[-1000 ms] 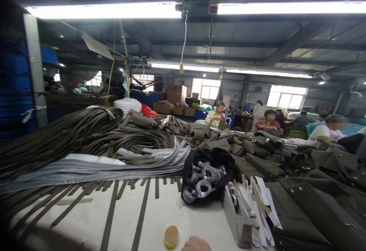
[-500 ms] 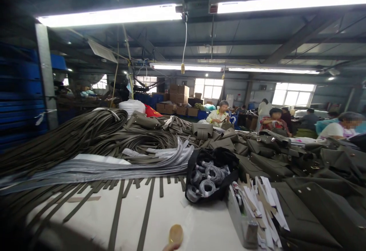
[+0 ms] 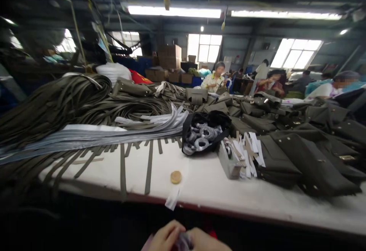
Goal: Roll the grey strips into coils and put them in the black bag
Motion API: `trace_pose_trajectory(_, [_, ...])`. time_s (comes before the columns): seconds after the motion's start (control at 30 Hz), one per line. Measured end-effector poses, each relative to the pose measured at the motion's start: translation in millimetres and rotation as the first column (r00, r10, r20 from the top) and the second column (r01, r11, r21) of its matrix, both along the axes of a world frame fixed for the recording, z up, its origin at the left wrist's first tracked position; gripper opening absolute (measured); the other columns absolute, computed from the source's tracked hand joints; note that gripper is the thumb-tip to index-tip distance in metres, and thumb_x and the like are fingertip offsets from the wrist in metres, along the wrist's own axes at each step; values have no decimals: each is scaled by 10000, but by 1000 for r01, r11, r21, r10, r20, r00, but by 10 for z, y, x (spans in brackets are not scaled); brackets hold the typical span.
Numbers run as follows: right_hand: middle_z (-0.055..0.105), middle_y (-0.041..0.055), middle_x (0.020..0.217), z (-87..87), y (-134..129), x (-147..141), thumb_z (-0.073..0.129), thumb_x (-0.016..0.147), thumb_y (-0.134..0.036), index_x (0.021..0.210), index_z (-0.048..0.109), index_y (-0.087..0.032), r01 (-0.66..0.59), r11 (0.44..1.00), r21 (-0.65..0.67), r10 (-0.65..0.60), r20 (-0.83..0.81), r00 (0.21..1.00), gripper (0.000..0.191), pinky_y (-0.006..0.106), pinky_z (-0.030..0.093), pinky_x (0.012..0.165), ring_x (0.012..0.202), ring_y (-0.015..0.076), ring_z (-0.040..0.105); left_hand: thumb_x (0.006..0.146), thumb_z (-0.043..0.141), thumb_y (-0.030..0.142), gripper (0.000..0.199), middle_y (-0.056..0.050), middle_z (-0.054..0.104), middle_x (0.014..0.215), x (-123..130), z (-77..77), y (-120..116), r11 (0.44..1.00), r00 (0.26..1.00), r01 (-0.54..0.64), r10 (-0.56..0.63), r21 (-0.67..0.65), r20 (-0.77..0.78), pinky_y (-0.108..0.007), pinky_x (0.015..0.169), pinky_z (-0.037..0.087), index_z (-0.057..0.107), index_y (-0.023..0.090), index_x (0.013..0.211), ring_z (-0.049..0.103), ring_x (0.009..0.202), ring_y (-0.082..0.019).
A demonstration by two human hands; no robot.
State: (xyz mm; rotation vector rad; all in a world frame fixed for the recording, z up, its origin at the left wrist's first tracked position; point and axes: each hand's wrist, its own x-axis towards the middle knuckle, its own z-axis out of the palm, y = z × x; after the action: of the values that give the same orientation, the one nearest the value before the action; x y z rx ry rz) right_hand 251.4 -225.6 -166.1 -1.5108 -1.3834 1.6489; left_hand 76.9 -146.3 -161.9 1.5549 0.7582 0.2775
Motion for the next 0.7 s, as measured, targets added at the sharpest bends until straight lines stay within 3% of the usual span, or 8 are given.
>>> trace_pose_trajectory(0.1, [624,-46,727,-185,-38,-3,814,650,-435,828,671,-146,-34,999,-40,31,-73,997,367,236,471,659,691,120,559,936,426,426,347,-38,669,848,20,-126,-62,993,1000,-4,7,116,-26,-295,783,467,659,184,852,609,833,-190])
trace_pose_trajectory(0.2, [618,-40,713,-295,-58,-10,806,646,-434,821,670,-145,-35,998,-47,29,-108,994,364,221,440,630,654,108,523,942,392,435,382,-45,680,846,58,-187,-127,973,999,10,2,230,-49,-281,764,455,665,182,857,613,816,-184])
trace_pose_trajectory(0.3, [621,-28,737,-319,-83,-40,768,680,-462,851,666,-151,12,1000,-25,-15,-117,993,370,225,443,638,673,119,528,941,394,446,398,-49,689,826,105,-212,-136,976,998,28,-14,218,-67,-274,745,463,673,182,836,624,795,-182])
trace_pose_trajectory(0.43, [615,-31,735,-155,-124,28,763,672,-498,891,669,-162,4,1000,14,-5,26,1000,412,216,436,616,663,120,536,910,440,500,418,-57,705,820,108,-178,-5,985,999,-34,39,171,-29,-268,711,489,687,174,824,641,768,-185])
trace_pose_trajectory(0.53, [639,-22,722,122,-178,331,752,692,-497,1007,663,-175,89,988,129,-116,226,967,459,212,436,585,628,122,560,871,435,614,518,-22,655,640,22,-109,136,952,955,-289,295,105,-42,-254,521,470,682,164,936,578,544,-163])
trace_pose_trajectory(0.6, [671,-5,747,310,-217,685,664,789,-469,975,672,-189,252,917,310,-367,403,839,336,220,464,634,663,132,594,824,456,682,582,11,598,536,-55,-91,184,929,925,-362,368,78,-89,-247,423,422,678,170,989,508,434,-152])
trace_pose_trajectory(0.7, [700,49,856,494,-208,1384,475,914,-401,905,665,-180,438,713,548,-701,589,402,291,262,478,767,794,169,626,754,524,720,586,0,627,557,-121,-129,155,972,961,-230,234,43,-147,-253,398,423,705,187,918,512,411,-156])
